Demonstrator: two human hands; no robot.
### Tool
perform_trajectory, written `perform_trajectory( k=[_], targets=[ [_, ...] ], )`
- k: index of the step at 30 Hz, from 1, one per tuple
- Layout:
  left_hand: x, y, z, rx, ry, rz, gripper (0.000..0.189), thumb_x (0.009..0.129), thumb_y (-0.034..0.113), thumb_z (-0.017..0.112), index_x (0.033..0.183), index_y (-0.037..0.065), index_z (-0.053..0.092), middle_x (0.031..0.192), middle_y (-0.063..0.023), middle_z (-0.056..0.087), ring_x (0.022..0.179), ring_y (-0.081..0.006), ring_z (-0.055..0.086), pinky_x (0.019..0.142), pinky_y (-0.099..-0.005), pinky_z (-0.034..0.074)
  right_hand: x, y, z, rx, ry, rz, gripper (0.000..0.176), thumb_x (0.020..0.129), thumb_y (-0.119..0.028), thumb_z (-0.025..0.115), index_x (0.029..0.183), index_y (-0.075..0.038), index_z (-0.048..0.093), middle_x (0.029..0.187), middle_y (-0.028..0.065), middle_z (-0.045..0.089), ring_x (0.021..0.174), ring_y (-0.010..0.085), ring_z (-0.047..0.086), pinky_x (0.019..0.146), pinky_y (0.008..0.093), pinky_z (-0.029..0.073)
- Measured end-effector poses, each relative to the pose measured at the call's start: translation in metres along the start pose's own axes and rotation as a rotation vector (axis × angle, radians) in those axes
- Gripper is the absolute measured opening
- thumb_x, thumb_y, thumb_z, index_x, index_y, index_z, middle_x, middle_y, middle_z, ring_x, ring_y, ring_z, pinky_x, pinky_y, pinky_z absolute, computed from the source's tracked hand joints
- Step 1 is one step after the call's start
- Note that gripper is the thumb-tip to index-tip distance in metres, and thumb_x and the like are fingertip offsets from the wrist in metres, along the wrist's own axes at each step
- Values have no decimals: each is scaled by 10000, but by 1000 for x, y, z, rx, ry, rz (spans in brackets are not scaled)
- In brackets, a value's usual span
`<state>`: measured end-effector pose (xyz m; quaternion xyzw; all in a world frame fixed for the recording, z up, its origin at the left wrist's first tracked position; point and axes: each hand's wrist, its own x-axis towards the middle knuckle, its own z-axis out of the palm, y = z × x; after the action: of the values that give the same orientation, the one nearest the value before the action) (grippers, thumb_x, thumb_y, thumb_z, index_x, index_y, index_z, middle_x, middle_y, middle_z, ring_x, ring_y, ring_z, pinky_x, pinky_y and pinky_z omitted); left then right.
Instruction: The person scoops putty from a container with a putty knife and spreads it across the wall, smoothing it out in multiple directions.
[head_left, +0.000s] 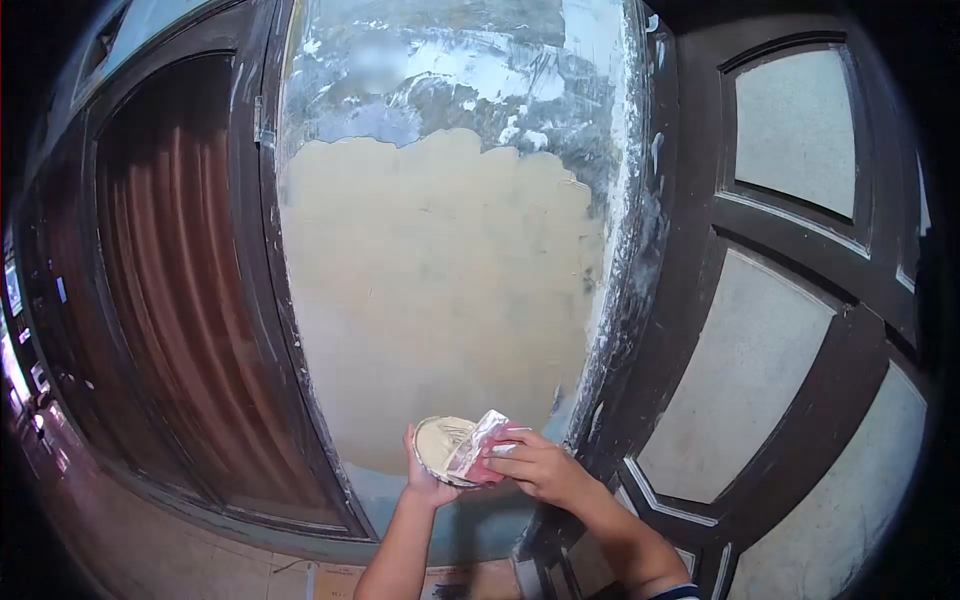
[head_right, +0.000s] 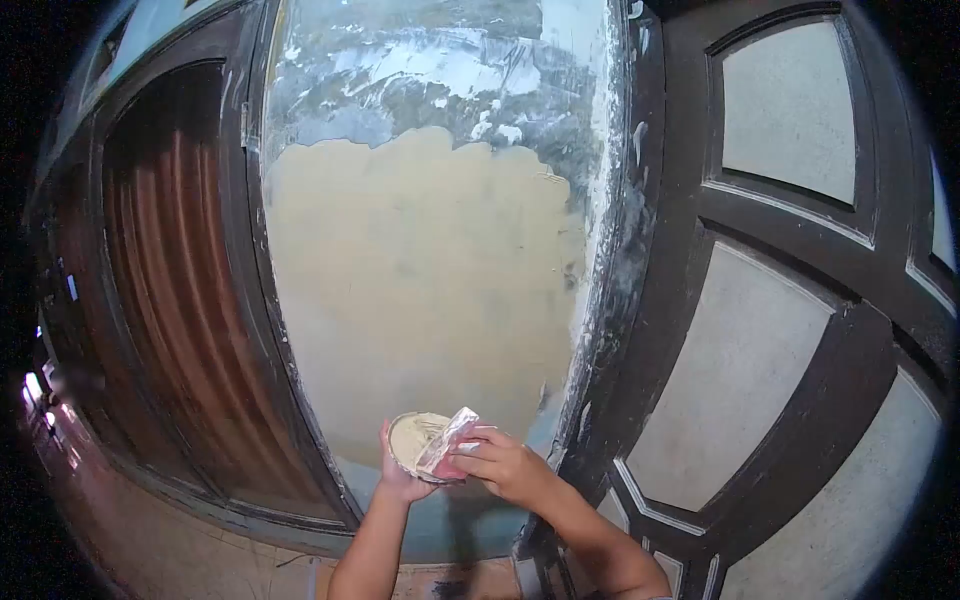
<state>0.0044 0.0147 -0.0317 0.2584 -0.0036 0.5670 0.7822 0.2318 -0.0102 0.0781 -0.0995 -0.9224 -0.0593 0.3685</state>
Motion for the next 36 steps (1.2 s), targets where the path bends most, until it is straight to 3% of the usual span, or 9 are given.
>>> perform_trajectory(
  k=[22,24,26,28,29,30,32,33,36],
  targets=[
    [6,-3,-18,267,126,-117,1177,813,976,207,1556,86,410,1509,-234,512,1295,-489,574,960,-736,496,-23,19,48,200,186,193,391,763,103,723,1118,-51,776,1065,101,774,1070,315,714,930,398,575],
    [6,-2,-24,227,91,-142,1171,816,972,223,1554,83,410,1491,-253,518,1273,-533,572,936,-736,512,-29,26,52,189,242,249,320,814,60,696,1112,-31,763,1105,141,757,1067,356,705,952,407,571],
    [2,0,-34,27,-60,-177,1166,815,970,247,1545,77,415,1475,-280,519,1237,-596,563,908,-742,525,-33,34,55,173,317,294,240,870,32,707,1095,-21,771,1061,111,761,991,281,724,887,350,579],
    [-4,-2,-43,-155,-115,-188,1169,807,974,266,1544,78,413,1466,-304,514,1205,-653,548,889,-760,519,-49,44,70,582,589,831,151,940,-24,714,1077,-7,778,1068,54,740,925,177,703,838,296,569],
    [-9,0,-45,-160,-57,-180,1159,811,968,284,1554,86,402,1471,-310,506,1198,-665,543,874,-769,520,-67,66,91,609,703,795,152,1000,-108,702,1117,-33,765,1117,12,700,876,108,661,724,242,532],
    [-14,1,-47,-166,2,-172,1149,815,962,303,1564,95,391,1476,-317,498,1190,-677,538,860,-778,520,-84,85,107,605,707,797,152,1000,-108,702,1117,-33,765,1117,12,700,876,108,661,724,242,532],
    [-22,4,-52,-207,-14,-175,1159,803,969,311,1561,96,393,1474,-325,492,1190,-688,530,856,-784,516,-114,110,126,1164,998,1122,187,1022,-157,687,1192,-85,716,1171,12,686,897,128,658,651,268,485],
    [-25,5,-56,-190,4,-161,1163,800,970,318,1560,93,393,1474,-328,489,1190,-692,525,852,-782,520,-121,111,129,1287,1082,1094,241,1035,-206,675,1260,-125,649,1160,-13,685,900,129,640,627,298,441],
    [-32,12,-59,-207,8,-113,1164,797,969,332,1555,88,397,1476,-341,477,1186,-707,514,841,-781,526,-131,123,137,1283,1218,1208,269,1027,-217,687,1274,-128,628,1151,-21,686,930,134,636,668,334,452]
  ],
)
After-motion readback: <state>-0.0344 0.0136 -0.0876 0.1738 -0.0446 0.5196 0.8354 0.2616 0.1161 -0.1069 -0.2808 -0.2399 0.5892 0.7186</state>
